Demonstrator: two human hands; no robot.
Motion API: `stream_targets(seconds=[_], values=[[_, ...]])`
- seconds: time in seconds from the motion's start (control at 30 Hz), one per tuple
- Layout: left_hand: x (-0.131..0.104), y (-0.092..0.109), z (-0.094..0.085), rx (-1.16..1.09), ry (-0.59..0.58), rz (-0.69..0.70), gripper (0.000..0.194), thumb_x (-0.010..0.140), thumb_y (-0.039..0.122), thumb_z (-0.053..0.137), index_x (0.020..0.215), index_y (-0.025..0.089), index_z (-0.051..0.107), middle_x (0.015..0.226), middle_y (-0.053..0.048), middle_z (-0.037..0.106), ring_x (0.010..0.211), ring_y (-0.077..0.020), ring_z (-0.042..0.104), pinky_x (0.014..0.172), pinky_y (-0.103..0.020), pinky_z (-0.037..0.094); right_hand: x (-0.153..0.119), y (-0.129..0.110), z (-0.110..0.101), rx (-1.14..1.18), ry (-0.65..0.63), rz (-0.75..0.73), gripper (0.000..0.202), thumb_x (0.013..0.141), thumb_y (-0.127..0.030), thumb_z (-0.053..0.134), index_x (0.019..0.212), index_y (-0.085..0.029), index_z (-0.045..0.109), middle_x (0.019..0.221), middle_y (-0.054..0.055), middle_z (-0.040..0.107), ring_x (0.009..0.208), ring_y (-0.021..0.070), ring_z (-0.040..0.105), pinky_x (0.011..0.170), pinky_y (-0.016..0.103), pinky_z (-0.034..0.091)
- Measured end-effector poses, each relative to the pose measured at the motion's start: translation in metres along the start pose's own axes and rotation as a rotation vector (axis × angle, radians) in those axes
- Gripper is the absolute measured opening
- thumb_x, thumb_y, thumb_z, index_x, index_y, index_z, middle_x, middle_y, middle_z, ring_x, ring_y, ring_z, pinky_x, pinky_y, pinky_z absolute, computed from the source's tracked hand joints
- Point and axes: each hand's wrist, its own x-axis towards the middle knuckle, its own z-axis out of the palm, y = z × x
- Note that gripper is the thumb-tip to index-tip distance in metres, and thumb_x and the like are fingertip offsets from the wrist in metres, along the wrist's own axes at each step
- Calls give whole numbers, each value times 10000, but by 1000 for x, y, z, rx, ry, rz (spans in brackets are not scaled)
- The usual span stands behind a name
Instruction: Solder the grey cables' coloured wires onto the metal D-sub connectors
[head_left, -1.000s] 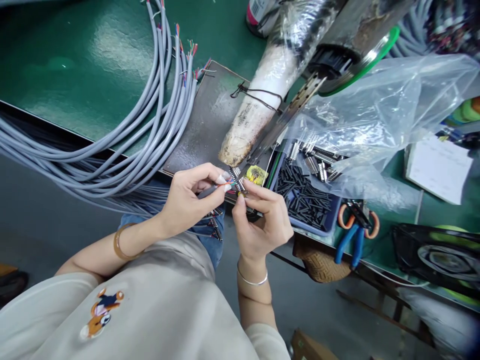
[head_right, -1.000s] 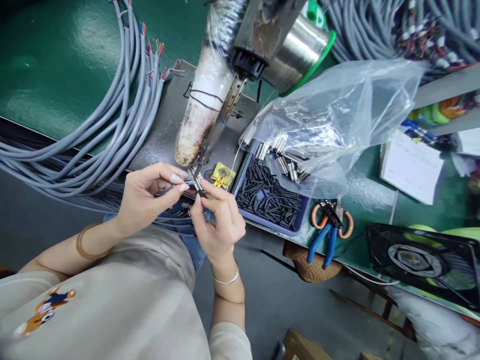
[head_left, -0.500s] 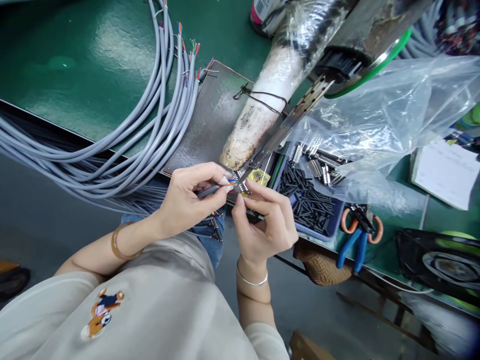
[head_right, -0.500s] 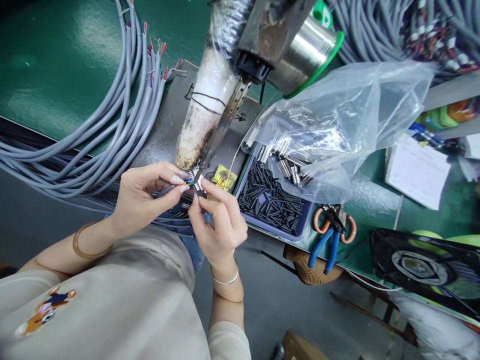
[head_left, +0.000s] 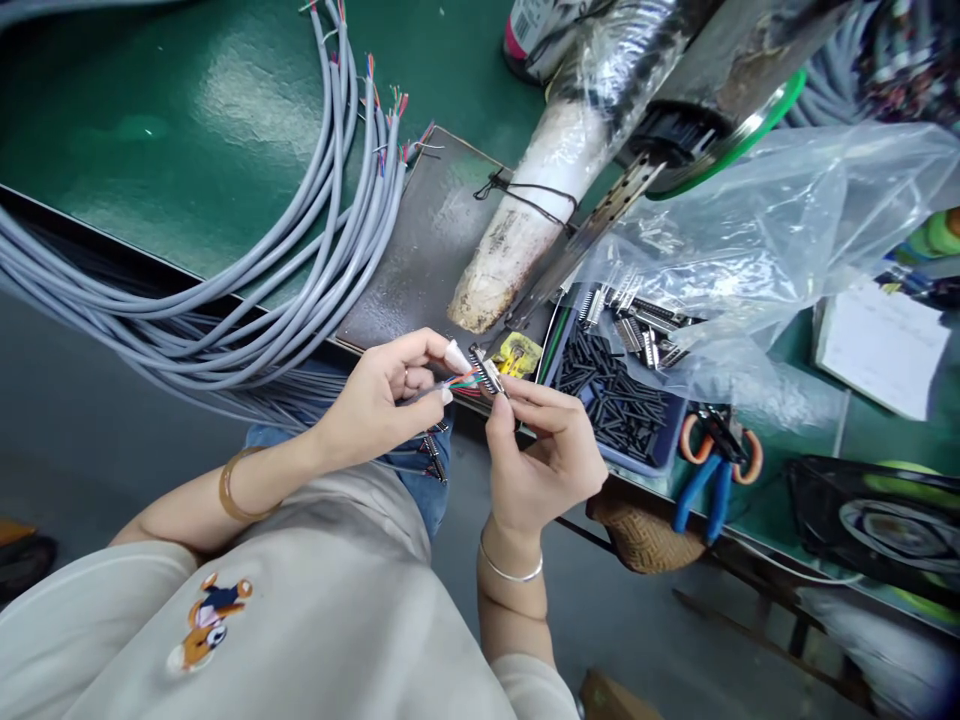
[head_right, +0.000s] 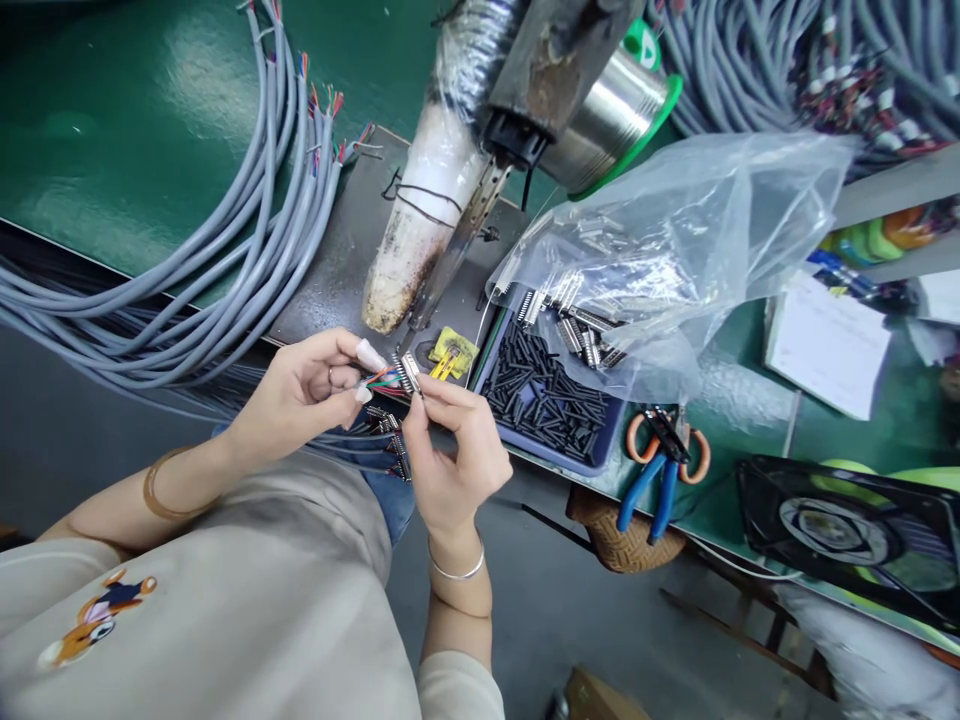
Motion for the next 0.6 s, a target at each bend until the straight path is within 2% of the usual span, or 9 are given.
stream_targets(seconds=[0.1, 0.2, 0.53, 0.6], values=[[-2, -1, -3, -114, -70, -47, 148, 714, 76, 648, 844, 146, 639, 803, -4, 674, 527, -31, 535, 507, -142, 485, -2, -1, -2, 83, -24, 101, 138, 878, -127, 735, 834, -218, 642, 915, 7, 782, 850, 158, 768, 729, 296, 646], [-3, -5, -4, -172, -69, -58, 126, 680, 68, 643, 783, 139, 638, 837, -12, 676, 533, -28, 552, 510, -144, 501, -5, -1, -3, 122, -40, 135, 134, 875, -136, 741, 831, -217, 643, 925, 7, 781, 861, 161, 766, 740, 310, 650], [-7, -7, -5, -193, -62, -61, 147, 690, 81, 732, 800, 134, 651, 833, -27, 685, 570, -42, 568, 525, -139, 513, -8, -4, -3, 64, -27, 73, 145, 861, -103, 746, 838, -208, 648, 941, 9, 788, 852, 151, 768, 738, 296, 646], [-8, -6, -5, -174, -57, -81, 143, 735, 133, 768, 818, 133, 652, 735, -8, 666, 528, -41, 546, 498, -136, 486, -8, -4, -3, 62, -31, 69, 144, 870, -101, 737, 860, -210, 644, 934, 7, 793, 852, 154, 776, 738, 296, 648]])
